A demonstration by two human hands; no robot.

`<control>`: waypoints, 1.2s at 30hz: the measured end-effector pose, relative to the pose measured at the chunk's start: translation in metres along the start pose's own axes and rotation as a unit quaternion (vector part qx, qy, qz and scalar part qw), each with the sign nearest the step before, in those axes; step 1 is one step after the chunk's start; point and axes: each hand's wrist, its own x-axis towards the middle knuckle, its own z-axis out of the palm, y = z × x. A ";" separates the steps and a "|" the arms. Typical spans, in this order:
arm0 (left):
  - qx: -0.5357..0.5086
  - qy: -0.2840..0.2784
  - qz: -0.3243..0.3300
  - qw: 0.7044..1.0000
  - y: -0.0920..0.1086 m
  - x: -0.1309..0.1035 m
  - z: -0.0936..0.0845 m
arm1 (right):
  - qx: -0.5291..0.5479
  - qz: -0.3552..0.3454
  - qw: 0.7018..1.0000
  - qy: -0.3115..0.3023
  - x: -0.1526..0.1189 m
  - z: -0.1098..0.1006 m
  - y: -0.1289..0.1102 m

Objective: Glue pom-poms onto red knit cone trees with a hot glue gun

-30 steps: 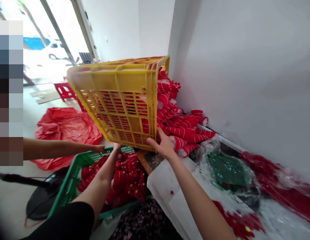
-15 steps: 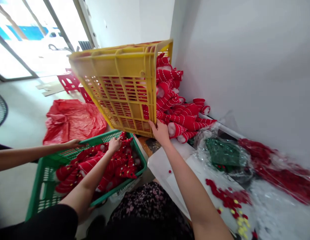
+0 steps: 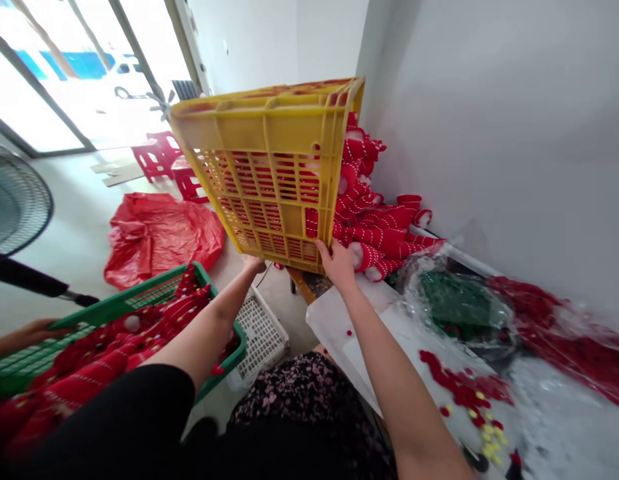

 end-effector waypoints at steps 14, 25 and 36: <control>-0.595 0.126 -0.068 0.791 0.017 -0.064 -0.074 | 0.059 -0.024 0.998 0.009 -0.032 0.002 -0.006; -0.613 0.078 -0.014 0.786 0.011 -0.065 -0.070 | -0.006 -0.173 0.976 0.129 0.032 -0.056 -0.004; -0.539 0.026 0.006 0.842 0.018 -0.076 -0.079 | -0.156 -0.272 0.949 -0.023 0.065 -0.025 0.017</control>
